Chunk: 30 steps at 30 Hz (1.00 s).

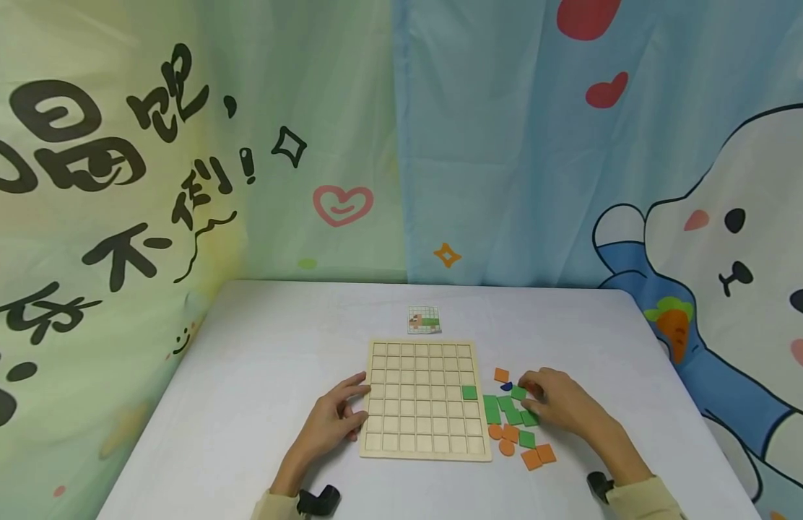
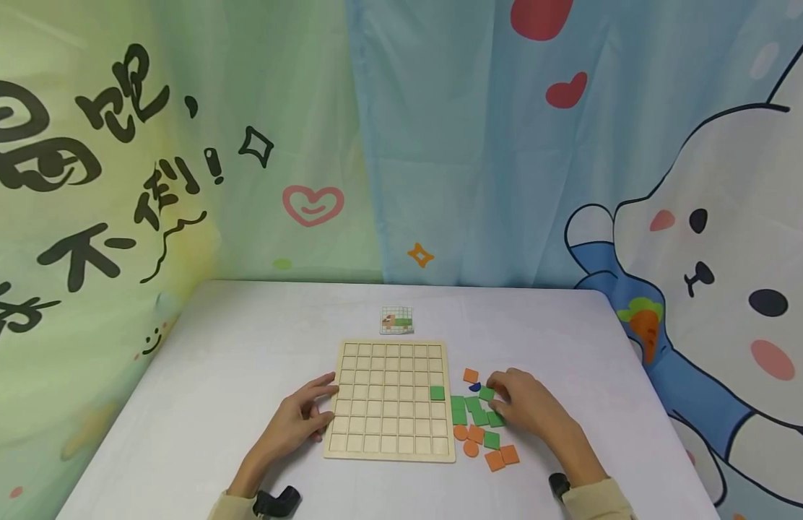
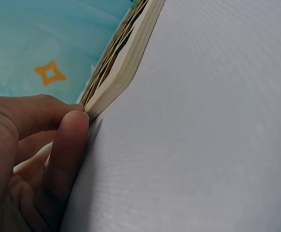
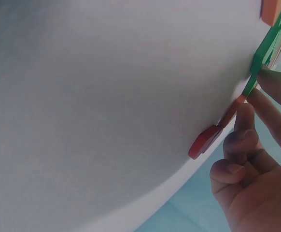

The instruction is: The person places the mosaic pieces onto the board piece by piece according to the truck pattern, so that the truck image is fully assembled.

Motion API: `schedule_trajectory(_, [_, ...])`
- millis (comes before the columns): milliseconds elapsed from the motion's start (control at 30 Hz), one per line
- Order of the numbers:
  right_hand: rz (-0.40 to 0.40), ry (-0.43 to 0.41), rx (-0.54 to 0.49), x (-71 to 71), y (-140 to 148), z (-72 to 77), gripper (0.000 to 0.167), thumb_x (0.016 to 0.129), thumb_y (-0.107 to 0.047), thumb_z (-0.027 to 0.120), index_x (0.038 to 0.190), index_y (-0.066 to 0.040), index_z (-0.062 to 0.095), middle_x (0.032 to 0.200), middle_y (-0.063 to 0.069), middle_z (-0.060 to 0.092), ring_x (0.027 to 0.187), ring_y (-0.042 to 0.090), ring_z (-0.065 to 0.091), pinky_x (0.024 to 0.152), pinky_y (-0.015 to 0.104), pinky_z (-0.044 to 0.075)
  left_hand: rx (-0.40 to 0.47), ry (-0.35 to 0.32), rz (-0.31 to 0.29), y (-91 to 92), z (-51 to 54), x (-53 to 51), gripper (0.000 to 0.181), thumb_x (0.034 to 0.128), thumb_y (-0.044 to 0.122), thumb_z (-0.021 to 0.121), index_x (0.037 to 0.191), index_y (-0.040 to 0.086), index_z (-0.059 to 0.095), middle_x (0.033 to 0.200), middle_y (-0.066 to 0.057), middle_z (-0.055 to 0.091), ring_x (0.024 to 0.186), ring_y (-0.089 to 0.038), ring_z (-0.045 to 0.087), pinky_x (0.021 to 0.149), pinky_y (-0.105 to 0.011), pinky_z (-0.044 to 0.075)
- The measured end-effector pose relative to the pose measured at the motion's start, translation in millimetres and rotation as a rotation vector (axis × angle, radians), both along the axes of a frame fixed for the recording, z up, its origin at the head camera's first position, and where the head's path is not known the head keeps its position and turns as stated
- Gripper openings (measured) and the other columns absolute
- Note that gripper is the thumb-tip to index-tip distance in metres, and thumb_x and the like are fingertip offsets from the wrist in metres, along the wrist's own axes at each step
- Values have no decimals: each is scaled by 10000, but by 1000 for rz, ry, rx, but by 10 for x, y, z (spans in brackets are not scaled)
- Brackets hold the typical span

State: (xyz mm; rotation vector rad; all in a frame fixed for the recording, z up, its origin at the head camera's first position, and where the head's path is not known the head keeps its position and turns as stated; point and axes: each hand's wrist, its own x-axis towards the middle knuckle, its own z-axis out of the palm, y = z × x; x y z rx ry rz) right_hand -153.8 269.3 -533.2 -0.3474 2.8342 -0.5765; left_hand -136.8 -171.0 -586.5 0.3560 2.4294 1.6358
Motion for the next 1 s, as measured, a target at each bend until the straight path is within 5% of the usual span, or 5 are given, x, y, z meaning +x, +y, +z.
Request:
schedule_trajectory(633, [-7, 46, -77, 0, 21, -6, 273, 920, -104, 788, 1166, 0, 734, 850, -13, 563, 815, 135, 486, 680, 264, 406, 17, -11, 11, 5, -3, -3, 492, 927, 3, 761, 1408, 36, 661, 1667, -152, 459, 556, -79, 611, 525, -188, 503])
schedule_trajectory(1000, [-3, -20, -155, -6, -60, 7, 270, 952, -149, 771, 1193, -34, 735, 687, -31, 482, 633, 76, 432, 577, 221, 347, 7, -4, 13, 7, 1, 1, 495, 924, 1, 763, 1408, 42, 664, 1663, -154, 465, 554, -77, 607, 520, -190, 506])
